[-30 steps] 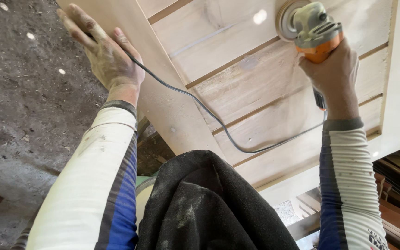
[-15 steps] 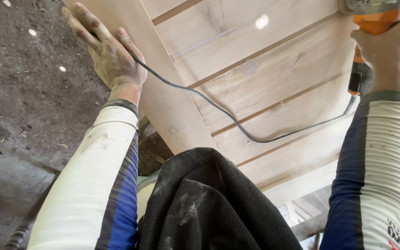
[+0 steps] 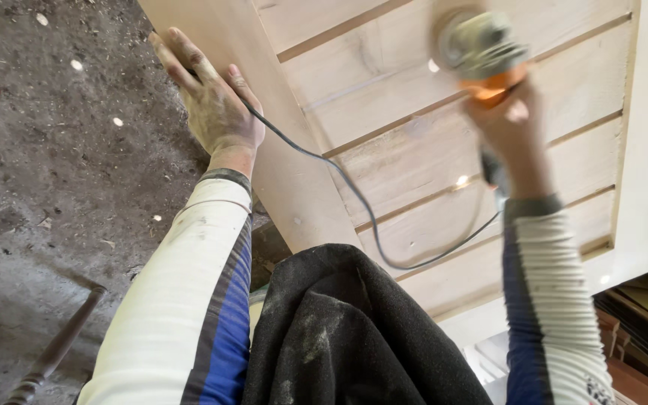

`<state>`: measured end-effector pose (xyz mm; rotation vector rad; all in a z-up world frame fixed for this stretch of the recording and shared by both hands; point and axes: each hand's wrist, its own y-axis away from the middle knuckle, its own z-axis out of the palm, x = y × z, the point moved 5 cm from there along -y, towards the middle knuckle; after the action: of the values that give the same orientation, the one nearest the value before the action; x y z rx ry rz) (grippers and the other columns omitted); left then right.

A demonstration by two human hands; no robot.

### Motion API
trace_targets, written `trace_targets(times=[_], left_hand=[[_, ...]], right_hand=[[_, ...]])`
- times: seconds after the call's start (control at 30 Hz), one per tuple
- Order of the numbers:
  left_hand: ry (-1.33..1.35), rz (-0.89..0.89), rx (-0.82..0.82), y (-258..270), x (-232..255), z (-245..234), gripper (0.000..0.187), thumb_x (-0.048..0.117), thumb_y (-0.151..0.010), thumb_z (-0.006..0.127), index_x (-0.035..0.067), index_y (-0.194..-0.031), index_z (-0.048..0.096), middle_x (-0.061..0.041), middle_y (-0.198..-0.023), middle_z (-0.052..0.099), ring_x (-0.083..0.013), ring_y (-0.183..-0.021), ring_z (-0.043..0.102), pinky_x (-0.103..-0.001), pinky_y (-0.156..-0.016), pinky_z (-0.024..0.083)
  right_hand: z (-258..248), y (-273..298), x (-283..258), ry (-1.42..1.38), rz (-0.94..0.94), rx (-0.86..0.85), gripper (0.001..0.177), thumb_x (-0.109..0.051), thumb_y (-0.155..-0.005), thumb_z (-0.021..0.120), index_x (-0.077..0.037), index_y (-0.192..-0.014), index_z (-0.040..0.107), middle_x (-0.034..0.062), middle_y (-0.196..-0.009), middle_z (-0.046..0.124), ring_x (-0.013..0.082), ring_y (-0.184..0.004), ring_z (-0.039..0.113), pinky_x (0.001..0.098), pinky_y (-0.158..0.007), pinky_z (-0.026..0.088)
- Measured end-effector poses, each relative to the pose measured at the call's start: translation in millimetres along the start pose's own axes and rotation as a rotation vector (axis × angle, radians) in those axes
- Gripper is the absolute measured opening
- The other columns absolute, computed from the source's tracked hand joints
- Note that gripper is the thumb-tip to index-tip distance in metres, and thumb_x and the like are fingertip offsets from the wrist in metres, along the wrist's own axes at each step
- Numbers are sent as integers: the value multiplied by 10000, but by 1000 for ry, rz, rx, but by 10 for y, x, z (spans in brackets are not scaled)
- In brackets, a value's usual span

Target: The person is sanding the surface of a wooden door using a power sander, moving the tool across the wooden panels and frame while steadying the door by hand.

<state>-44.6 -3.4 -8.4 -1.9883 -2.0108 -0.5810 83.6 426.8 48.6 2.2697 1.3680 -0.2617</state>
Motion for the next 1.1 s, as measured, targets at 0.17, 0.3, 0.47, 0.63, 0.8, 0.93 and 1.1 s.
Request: trace_targets(times=[0.17,0.3,0.47,0.63,0.8,0.93,1.1], left_hand=[[4,15,-2,7,55,-67,710,256,-1147,388,-12,-1630,-57,-320,-1661,-49,-493,-1589,263,-424,-1287,459],[-14,6,-5,-33,79,-93,714,287,-1161,424,-14,-1610,-42,-320,-1689,-36,-497,-1576,262,-416,-1279,455],[-42,26,-9,-3,66,-65,734,254,-1121,383,-43,-1618,-68,-319,-1655,-39,-500,-1583,253,-436,-1300,441],[-11,-12,-41,-10,-21,10,711,282,-1151,363,-16,-1634,-64,-316,-1674,-52,-492,-1579,258,-412,-1253,462],[-89,27,15,-30,-34,50,679,269,-1144,317,8,-1628,-81,-304,-1649,-90,-488,-1605,250,-416,-1265,429],[-55,13,-35,-19,-82,64,664,265,-1157,312,-20,-1624,-64,-328,-1649,-81,-483,-1586,257,-405,-1258,435],[-32,32,-22,-2,-20,28,682,204,-1119,320,-21,-1625,-78,-321,-1656,-63,-474,-1576,249,-396,-1275,444]], right_hand=[[522,410,-1165,-60,-85,-183,696,-142,-798,781,17,-1409,488,120,-931,715,232,-666,699,361,-598,624],[533,422,-1724,76,-189,-150,478,-148,-752,820,-5,-1112,541,145,-755,692,303,-639,688,431,-571,553],[553,229,-1706,140,-188,-170,482,-156,-756,832,24,-1083,526,150,-742,682,301,-600,682,417,-560,564],[451,58,-1327,100,-207,-111,589,-120,-745,841,54,-1202,514,135,-864,701,241,-651,702,363,-573,611],[242,-57,-916,143,-147,-53,542,-151,-776,862,14,-1196,561,125,-888,728,242,-721,719,384,-723,617],[42,-221,-594,147,-127,-8,556,-164,-794,875,19,-1225,575,131,-944,732,241,-760,720,385,-756,613],[-175,-430,-74,64,-23,-17,562,-127,-817,826,18,-1291,561,132,-1042,714,236,-813,716,381,-781,631]])
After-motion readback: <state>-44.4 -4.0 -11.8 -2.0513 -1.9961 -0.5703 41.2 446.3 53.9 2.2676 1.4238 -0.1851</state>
